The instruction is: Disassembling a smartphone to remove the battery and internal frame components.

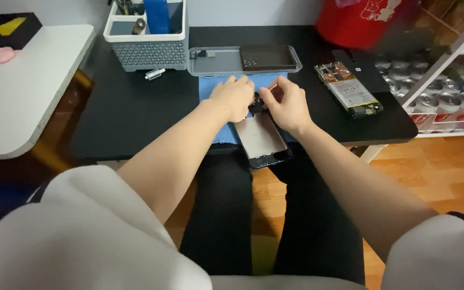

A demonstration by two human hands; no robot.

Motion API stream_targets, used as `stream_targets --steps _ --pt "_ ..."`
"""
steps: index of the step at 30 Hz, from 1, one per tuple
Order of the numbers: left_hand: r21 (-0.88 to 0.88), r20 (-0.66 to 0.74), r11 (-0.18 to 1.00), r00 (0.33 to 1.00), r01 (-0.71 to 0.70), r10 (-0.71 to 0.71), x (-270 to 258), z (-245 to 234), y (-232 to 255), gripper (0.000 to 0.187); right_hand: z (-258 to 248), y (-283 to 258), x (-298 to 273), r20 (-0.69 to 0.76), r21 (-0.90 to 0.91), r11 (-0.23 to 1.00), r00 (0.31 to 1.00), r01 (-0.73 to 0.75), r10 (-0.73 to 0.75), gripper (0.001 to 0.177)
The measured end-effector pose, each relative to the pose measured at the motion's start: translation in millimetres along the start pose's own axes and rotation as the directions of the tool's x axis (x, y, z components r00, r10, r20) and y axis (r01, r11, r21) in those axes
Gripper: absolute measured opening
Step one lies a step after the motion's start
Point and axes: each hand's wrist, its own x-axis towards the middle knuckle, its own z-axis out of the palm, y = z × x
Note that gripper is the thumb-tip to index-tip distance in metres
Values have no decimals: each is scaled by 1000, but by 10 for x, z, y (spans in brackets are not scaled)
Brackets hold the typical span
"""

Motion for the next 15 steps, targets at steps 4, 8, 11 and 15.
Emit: stream_targets --steps 4,8,11,15 --pt "-115 26 992 999 49 -47 48 -86 -25 35 -4 14 7 -13 -2 1000 1000 25 -25 18" --pt "-200 34 974 994 110 -105 274 -123 -75 31 4 36 0 -25 10 1000 1000 17 -17 17" --pt "-326 -18 938 992 114 -127 344 -282 19 23 1 40 8 -39 11 1000 999 23 -22 15" --pt "-412 -41 905 990 106 -135 573 -329 179 16 1 37 0 -37 24 999 999 28 -27 13"
